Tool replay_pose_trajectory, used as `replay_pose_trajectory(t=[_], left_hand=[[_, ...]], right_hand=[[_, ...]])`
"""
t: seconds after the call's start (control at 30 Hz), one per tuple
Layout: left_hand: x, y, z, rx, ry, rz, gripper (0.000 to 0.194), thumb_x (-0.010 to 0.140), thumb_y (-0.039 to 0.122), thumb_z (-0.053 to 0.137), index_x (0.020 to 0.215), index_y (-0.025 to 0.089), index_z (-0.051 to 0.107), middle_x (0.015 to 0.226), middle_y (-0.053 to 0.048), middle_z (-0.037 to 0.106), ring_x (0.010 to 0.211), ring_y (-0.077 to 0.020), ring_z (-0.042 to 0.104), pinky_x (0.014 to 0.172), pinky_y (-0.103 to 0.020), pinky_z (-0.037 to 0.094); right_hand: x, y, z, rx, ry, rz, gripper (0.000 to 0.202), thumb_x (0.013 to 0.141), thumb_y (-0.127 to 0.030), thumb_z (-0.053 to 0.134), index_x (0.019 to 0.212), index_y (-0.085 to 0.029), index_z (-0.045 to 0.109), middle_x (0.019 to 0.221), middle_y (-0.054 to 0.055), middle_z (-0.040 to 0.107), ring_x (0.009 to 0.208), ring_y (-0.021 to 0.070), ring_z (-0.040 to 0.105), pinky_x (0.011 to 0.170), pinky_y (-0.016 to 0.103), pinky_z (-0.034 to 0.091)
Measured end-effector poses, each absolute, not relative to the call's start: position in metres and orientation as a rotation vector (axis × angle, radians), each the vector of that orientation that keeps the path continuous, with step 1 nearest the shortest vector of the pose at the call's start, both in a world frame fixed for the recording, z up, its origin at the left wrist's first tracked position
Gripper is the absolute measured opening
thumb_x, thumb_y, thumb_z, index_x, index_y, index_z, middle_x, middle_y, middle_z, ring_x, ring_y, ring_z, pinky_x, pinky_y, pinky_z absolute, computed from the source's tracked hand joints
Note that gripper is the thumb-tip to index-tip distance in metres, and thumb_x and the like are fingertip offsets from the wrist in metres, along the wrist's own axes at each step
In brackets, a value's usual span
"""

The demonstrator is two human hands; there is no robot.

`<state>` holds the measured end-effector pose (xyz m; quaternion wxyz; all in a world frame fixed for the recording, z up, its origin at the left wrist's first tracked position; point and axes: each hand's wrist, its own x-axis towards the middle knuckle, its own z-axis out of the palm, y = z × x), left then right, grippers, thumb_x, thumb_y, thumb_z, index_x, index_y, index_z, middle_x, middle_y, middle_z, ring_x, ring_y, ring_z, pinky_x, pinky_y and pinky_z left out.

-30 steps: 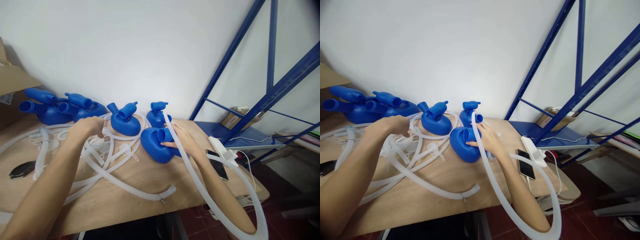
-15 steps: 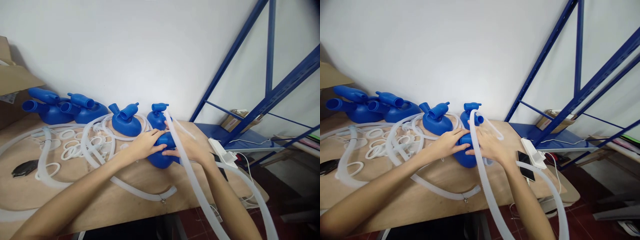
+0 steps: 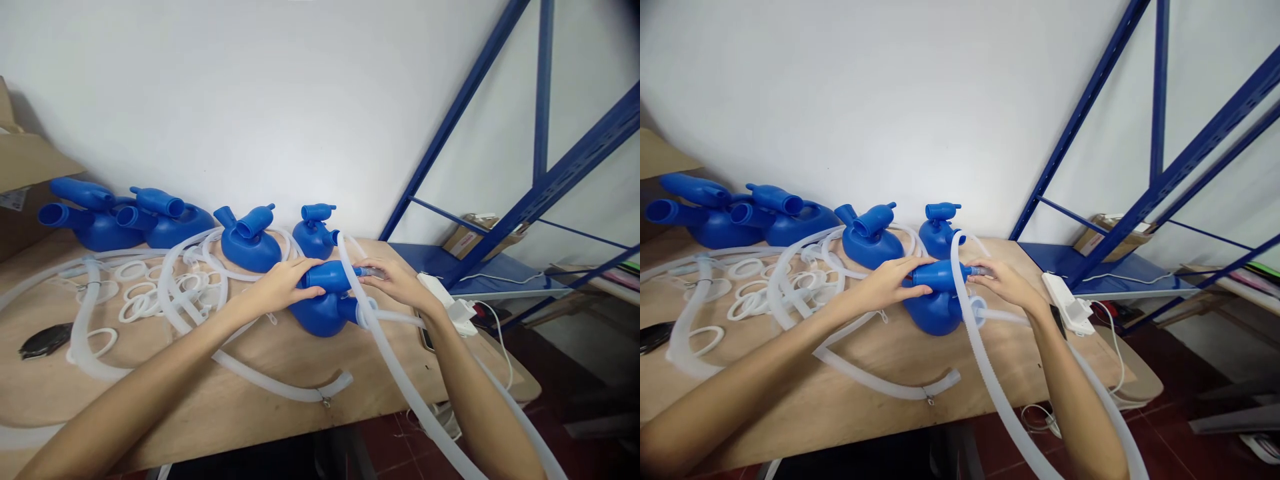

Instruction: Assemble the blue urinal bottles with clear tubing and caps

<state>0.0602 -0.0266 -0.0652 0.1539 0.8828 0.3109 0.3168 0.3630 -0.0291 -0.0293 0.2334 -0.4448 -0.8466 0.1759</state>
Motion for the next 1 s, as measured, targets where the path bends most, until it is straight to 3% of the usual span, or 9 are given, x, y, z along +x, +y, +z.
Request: replay_pose_trajectory(t=[0.1, 0.3, 0.5, 0.6, 0.8, 1.0], left_hand=[[0.059, -0.026, -0.065, 2.532, 0.890, 0.899, 0.058, 0.096, 0.051, 0.068, 0.145, 0.022, 0.057, 0.139, -0.010, 0.067, 0.122, -0.0294, 0.066, 0.104, -0.040, 0.052], [0.059, -0.027, -0.065, 2.569, 0.894, 0.883, 0.058, 0.096, 0.050, 0.067, 0.146, 0.022, 0.055, 0.143, -0.009, 0.066, 0.126, -0.0289, 0.065, 0.107, -0.041, 0.051], [0.062, -0.036, -0.063, 2.636, 0.938, 0.866, 0.058, 0.099, 0.048, 0.064, 0.149, 0.022, 0.052, 0.140, -0.012, 0.066, 0.119, -0.0300, 0.069, 0.100, -0.041, 0.055], [0.063, -0.038, -0.063, 2.636, 0.964, 0.833, 0.058, 0.098, 0.047, 0.065, 0.148, 0.021, 0.052, 0.138, -0.013, 0.067, 0.116, -0.0305, 0.070, 0.098, -0.041, 0.055], [0.063, -0.038, -0.062, 2.634, 0.972, 0.808, 0.059, 0.099, 0.050, 0.063, 0.147, 0.018, 0.053, 0.139, -0.015, 0.066, 0.119, -0.0314, 0.068, 0.100, -0.042, 0.054], [0.063, -0.037, -0.062, 2.614, 0.960, 0.806, 0.058, 0.096, 0.046, 0.067, 0.147, 0.020, 0.054, 0.133, -0.013, 0.069, 0.116, -0.0305, 0.069, 0.098, -0.040, 0.055]], right_hand=[[0.363, -0.026, -0.032, -1.178, -2.294, 0.455, 0.029, 0.092, -0.045, 0.070, 0.111, -0.024, 0.075, 0.116, 0.008, 0.079, 0.111, 0.0307, 0.074, 0.098, 0.046, 0.060], [0.369, -0.021, -0.037, -1.111, -2.383, 0.257, 0.031, 0.095, -0.034, 0.063, 0.125, -0.024, 0.068, 0.127, 0.008, 0.075, 0.113, 0.0283, 0.073, 0.099, 0.046, 0.059], [0.366, -0.025, -0.027, -1.290, -2.564, -0.123, 0.025, 0.095, -0.019, 0.057, 0.115, -0.022, 0.071, 0.107, 0.009, 0.079, 0.100, 0.0310, 0.075, 0.089, 0.046, 0.058], [0.365, -0.027, -0.025, -1.282, -2.581, -0.207, 0.026, 0.095, -0.016, 0.055, 0.114, -0.023, 0.072, 0.107, 0.010, 0.080, 0.098, 0.0311, 0.075, 0.086, 0.044, 0.058], [0.369, -0.027, -0.027, -1.273, -2.527, -0.115, 0.036, 0.099, -0.022, 0.053, 0.132, -0.024, 0.068, 0.124, 0.010, 0.077, 0.109, 0.0310, 0.075, 0.095, 0.048, 0.057], [0.372, -0.028, -0.021, -1.218, -2.412, 0.233, 0.025, 0.097, -0.039, 0.064, 0.110, -0.021, 0.075, 0.111, 0.009, 0.079, 0.102, 0.0273, 0.074, 0.093, 0.042, 0.058]])
